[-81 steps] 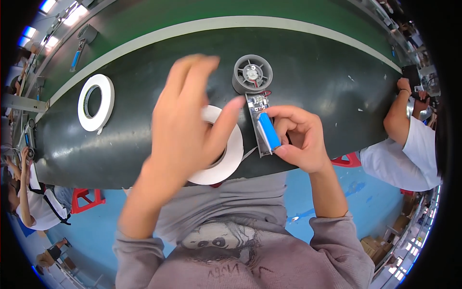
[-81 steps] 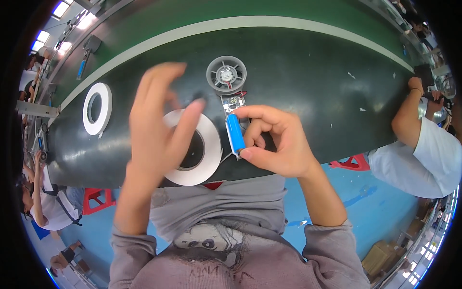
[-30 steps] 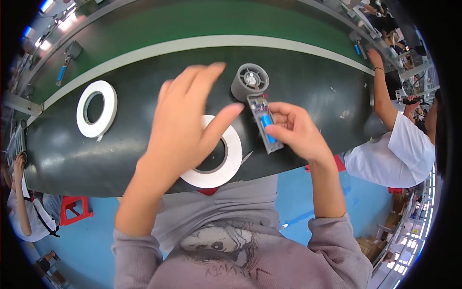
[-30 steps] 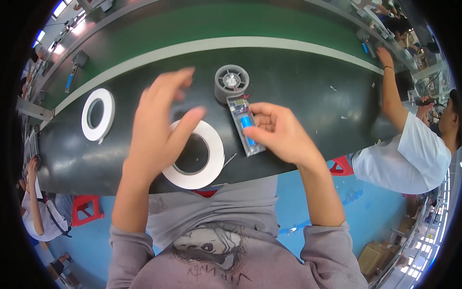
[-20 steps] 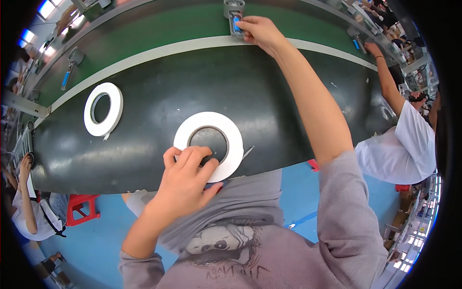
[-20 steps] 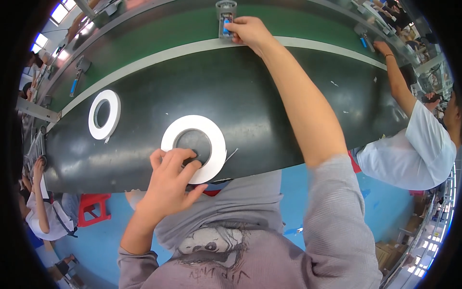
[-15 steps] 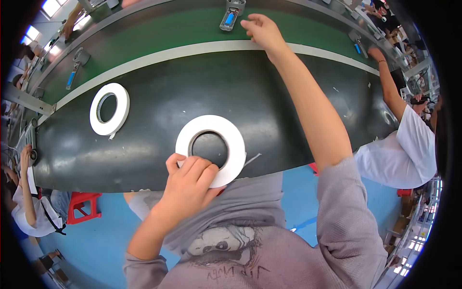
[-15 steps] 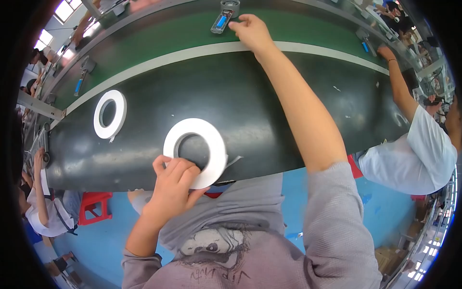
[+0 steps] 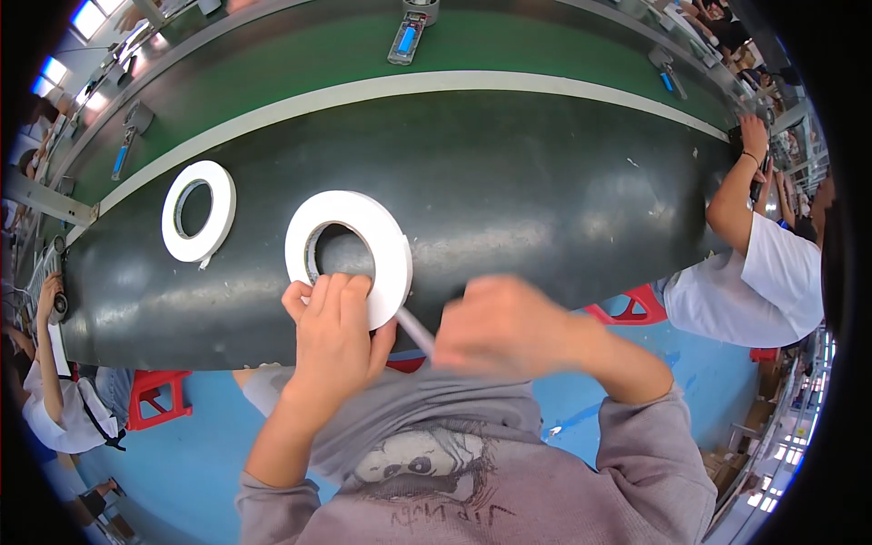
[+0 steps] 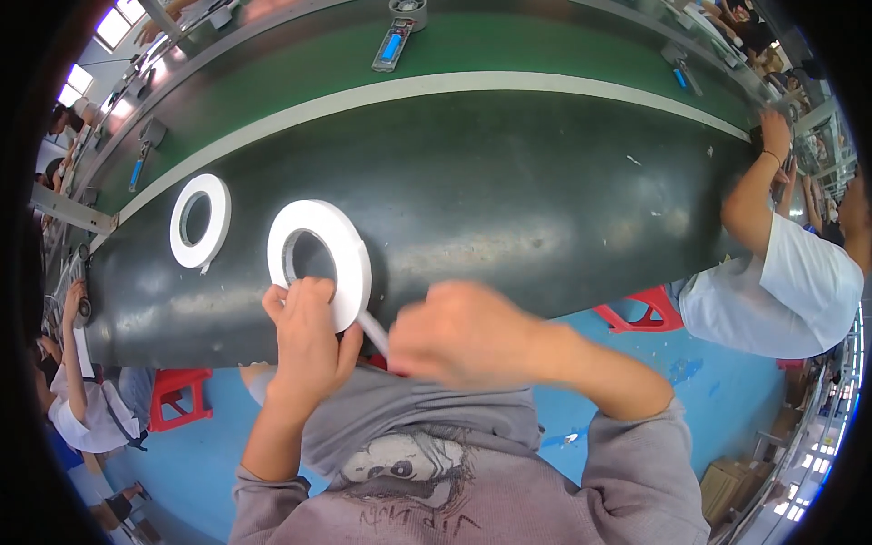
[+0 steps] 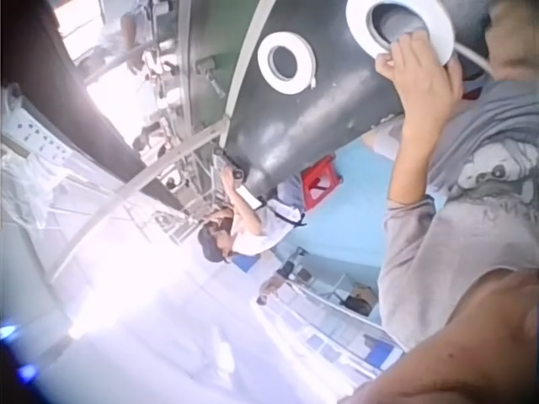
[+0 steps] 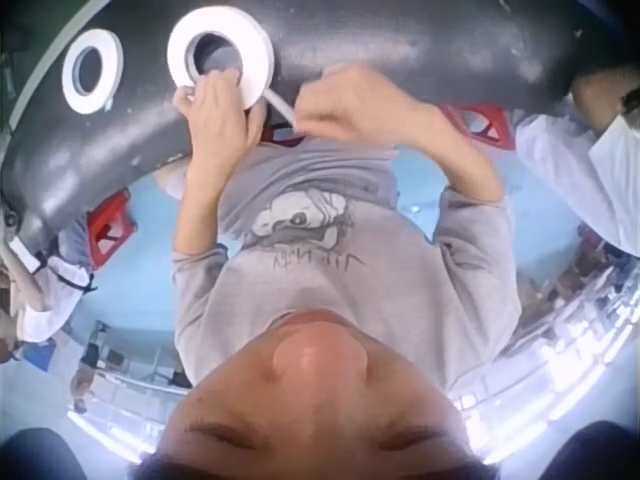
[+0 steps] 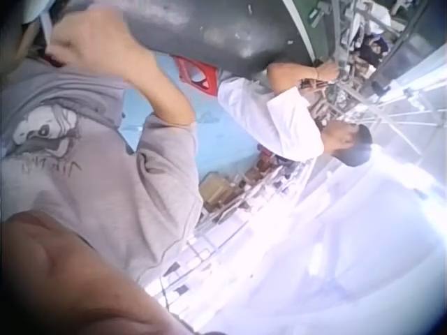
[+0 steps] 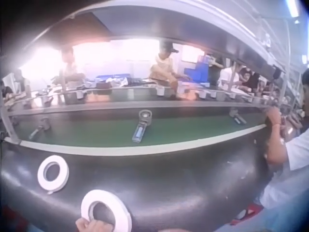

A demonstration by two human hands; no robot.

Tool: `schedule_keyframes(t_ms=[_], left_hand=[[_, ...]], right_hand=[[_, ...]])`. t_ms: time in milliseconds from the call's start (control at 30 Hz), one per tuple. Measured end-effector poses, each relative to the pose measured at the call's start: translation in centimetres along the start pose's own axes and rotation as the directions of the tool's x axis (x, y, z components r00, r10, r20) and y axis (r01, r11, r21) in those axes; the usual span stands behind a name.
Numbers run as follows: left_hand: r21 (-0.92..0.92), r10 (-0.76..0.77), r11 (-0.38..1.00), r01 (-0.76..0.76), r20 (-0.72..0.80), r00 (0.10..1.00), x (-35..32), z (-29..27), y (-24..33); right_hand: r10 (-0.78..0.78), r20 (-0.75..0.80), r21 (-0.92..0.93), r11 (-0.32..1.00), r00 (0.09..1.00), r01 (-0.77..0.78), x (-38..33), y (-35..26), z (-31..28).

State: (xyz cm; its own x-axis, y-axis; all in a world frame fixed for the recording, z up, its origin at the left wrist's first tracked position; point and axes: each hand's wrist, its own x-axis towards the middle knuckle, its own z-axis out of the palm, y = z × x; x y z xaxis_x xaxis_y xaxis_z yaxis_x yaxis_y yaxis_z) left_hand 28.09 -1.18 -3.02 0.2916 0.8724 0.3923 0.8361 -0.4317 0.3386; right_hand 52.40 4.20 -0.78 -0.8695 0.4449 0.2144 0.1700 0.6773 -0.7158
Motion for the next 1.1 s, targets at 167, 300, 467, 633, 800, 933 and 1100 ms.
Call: schedule_keyframes(t_ms=[167, 300, 467, 633, 800, 933, 1100], left_hand=[[0.057, 0.005, 0.998, -0.010, 0.082, 0.997, 0.5, -0.3, 0.1], [0.063, -0.008, 0.998, 0.002, 0.088, 0.996, -0.7, -0.3, -0.5], [0.081, 0.034, 0.996, -0.035, 0.015, 0.999, -0.7, 0.9, 0.0], [0.092, 0.057, 0.994, -0.061, 0.045, 0.997, -0.3, 1.2, 0.3], [0.213, 0.086, 0.973, -0.085, 0.009, 0.996, 0.1, 0.6, 1.2], [0.248, 0.127, 0.960, -0.128, 0.023, 0.992, 0.2, 1.6, 0.8], [0.286, 0.093, 0.953, -0.104, 0.052, 0.994, -0.3, 1.2, 2.1]], right_hand=[[-0.041, 0.152, 0.005, 0.999, 0.988, 0.041, -1.9, -0.8, 3.7], [0.294, -0.141, 0.199, 0.944, 0.945, -0.264, -2.6, 2.2, -3.2], [0.182, -0.768, -0.450, 0.528, 0.614, -0.720, -11.0, 17.3, -13.7], [0.229, -0.952, -0.177, 0.134, 0.204, -0.975, -21.1, 28.1, -24.1], [0.298, -0.953, 0.097, 0.157, -0.046, -0.983, -26.1, 36.2, -32.1], [0.149, -0.984, 0.146, 0.325, -0.102, -0.934, -33.7, 42.5, -37.6], [0.263, -0.924, 0.383, 0.636, -0.279, -0.670, -32.6, 47.3, -41.4]])
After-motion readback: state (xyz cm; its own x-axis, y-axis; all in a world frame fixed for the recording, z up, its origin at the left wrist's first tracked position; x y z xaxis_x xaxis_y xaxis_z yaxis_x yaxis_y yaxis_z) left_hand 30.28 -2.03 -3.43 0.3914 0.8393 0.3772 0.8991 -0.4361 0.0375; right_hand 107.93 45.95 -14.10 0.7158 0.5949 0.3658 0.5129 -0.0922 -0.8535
